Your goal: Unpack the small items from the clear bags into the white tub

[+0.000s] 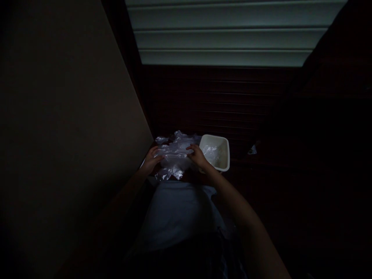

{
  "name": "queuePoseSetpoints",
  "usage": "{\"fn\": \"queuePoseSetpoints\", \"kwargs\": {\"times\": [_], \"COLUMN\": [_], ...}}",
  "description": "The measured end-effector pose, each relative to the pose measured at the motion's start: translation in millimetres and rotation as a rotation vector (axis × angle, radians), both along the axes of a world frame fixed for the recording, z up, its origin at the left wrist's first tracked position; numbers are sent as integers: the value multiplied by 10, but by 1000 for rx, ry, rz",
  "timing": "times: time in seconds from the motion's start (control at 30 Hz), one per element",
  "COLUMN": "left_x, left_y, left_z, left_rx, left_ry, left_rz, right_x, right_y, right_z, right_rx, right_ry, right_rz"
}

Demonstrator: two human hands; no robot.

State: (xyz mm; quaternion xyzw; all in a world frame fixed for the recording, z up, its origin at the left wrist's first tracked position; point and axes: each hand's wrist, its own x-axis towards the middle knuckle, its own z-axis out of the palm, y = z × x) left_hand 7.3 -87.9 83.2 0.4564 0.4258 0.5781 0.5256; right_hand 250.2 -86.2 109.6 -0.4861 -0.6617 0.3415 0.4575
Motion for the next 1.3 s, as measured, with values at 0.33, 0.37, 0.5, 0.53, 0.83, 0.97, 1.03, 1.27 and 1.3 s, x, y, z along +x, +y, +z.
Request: {"fn": "queuePoseSetpoints", "kwargs": {"times": [0.33,0.37,0.5,0.53,0.83,0.97,1.03,1.27,1.3], "left_x": [-14,-13,-3,3,57,31,14,-13,-13], "left_y": [-3,-4,-10,-12,-32,-37,-45,-79,-80], "left_z": [65,67,75,78,89,77,78,174,185], "left_rx": [97,104,77,67,-30,-21,-8,14,11], "left_ry": [109,111,104,102,96,119,124,192,201], "left_rz": [9,4,22,32,74,49,19,-94,-100], "right_x": [-23,-28,-50,-54,-98,-90,-77,-34,-29], "right_y": [-9,-12,-5,0,-55,-44,-28,-59,-68], "right_z": [-11,-9,-22,-27,22,3,-24,13,28], "right_rx": [-77,-61,-59,-76,-138,-202,-212,-153,-151], "right_ry": [63,69,91,100,176,189,182,83,66], "right_rz": [50,30,-64,-76,-23,39,68,109,108]}}
